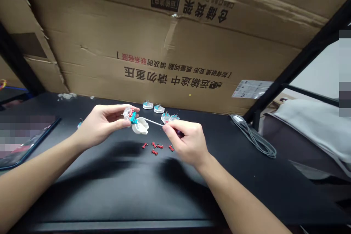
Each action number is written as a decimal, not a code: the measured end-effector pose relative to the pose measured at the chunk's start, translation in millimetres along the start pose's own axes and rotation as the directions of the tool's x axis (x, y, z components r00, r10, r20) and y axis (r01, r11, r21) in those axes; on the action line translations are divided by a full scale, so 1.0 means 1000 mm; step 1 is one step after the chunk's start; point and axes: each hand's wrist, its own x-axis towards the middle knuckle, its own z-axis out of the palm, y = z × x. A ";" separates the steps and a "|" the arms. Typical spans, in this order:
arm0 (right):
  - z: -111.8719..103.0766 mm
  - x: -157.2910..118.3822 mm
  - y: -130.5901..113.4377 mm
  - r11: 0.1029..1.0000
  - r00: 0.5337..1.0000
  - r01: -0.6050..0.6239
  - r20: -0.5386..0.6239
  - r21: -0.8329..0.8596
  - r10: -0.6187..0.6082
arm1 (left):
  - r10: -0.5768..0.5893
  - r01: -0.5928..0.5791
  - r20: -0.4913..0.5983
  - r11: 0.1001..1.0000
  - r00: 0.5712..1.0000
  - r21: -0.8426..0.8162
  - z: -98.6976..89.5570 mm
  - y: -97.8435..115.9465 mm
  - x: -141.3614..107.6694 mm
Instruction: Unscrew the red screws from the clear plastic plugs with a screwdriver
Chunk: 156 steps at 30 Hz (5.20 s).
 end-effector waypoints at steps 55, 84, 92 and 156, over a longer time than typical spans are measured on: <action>-0.008 0.000 0.001 0.848 0.961 -0.272 0.180 0.455 0.211 | -0.037 0.039 0.060 0.999 0.998 -0.027 0.016 -0.001 -0.008; -0.009 -0.005 -0.002 0.883 0.994 -0.005 -0.095 0.469 0.056 | 0.160 -0.159 0.028 0.986 0.987 -0.046 0.017 0.009 -0.013; -0.011 -0.004 -0.005 0.891 0.997 -0.034 -0.046 0.453 0.062 | 0.164 -0.163 0.012 0.984 0.986 -0.071 0.017 0.010 -0.014; -0.013 0.000 -0.002 0.937 0.993 -0.047 -0.083 0.345 0.080 | 0.172 -0.197 0.121 0.950 0.978 0.240 0.014 0.015 -0.015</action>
